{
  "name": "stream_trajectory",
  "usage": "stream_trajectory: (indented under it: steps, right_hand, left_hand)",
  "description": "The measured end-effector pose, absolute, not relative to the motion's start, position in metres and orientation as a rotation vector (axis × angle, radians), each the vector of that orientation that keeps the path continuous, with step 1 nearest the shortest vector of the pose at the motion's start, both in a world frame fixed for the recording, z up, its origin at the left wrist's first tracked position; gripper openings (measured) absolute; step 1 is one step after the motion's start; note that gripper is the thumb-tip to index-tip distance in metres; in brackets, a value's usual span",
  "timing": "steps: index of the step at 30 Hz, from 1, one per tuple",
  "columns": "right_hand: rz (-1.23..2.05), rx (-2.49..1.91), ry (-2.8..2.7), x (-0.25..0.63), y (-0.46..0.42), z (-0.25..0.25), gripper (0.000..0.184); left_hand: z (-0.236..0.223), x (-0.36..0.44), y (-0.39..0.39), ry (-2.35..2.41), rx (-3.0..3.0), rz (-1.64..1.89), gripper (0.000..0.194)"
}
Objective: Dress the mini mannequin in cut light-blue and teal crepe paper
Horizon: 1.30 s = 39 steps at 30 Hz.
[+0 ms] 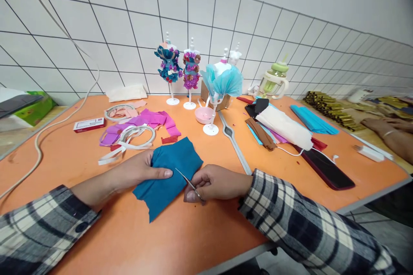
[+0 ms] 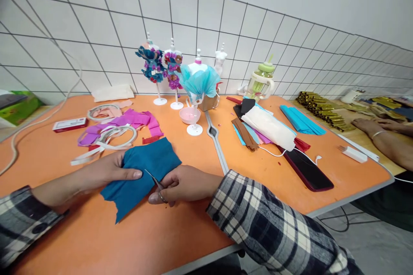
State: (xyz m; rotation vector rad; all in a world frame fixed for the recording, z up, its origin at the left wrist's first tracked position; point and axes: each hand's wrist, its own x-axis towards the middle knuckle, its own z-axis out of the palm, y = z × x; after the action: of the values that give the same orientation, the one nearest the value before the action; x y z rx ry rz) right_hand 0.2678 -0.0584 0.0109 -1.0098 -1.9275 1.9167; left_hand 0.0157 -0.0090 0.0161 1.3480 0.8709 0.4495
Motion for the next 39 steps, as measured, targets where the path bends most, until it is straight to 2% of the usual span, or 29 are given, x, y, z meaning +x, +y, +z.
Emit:
stream_trajectory:
  steps: [9,14,25,39]
  right_hand:
    - [1.927,-0.986,-1.821,0.2653,-0.0582,0.0129,0.047]
    - [1.93,-0.981,-1.848,0.2657,-0.0596,0.015,0.049]
    - [1.885,-0.957,-1.851,0.2643,-0.0602,0.0123,0.048]
    - [1.864,-1.006,-1.876,0.2646,-0.0592,0.0146,0.053]
  left_hand:
    - [0.0132,0.0196,-0.0099,0.91,1.357,0.61,0.031]
    - [0.0127,0.0199,-0.0099,0.923,1.429,0.566,0.031]
    - [0.0085,0.0171,-0.0049,0.939,1.433,0.492,0.046]
    - [0.0092,0.0203,-0.009,0.95,1.485,0.527,0.052]
